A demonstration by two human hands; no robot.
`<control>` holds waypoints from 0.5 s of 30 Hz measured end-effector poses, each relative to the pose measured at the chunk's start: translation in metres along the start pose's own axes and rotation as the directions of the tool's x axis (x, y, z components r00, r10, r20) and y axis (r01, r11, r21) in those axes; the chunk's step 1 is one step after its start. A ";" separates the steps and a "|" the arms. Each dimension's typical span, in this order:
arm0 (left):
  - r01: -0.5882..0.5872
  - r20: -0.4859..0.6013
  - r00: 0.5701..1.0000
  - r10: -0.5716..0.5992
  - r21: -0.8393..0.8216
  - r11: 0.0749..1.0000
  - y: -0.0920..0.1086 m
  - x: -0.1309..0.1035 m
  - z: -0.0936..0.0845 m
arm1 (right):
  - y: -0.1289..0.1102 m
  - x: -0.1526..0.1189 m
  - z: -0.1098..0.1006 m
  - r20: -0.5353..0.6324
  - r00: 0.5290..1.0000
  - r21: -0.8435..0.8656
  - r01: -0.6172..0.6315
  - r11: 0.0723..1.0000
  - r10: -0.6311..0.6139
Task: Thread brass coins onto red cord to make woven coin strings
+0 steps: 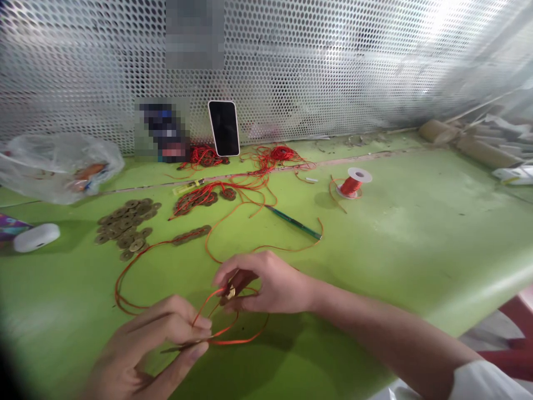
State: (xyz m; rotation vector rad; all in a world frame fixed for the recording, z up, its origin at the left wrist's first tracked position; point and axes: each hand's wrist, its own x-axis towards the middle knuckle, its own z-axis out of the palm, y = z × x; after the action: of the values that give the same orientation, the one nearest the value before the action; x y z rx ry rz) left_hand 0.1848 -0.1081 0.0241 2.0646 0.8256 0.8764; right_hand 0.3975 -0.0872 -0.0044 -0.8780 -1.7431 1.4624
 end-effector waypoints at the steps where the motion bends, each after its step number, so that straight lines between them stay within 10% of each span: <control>1: 0.001 0.001 1.000 -0.001 -0.003 1.000 0.000 0.000 0.000 | 0.000 0.000 0.000 -0.002 1.000 0.001 -0.005 1.000 0.005; 15: -0.019 0.023 1.000 0.019 0.018 1.000 0.000 0.000 -0.002 | -0.002 0.002 -0.001 -0.022 1.000 0.008 0.005 1.000 -0.005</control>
State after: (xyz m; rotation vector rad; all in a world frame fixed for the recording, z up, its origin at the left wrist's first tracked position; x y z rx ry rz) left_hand 0.1836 -0.1075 0.0249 2.0981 0.8059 0.8573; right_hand 0.3976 -0.0855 -0.0022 -0.8821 -1.7214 1.4503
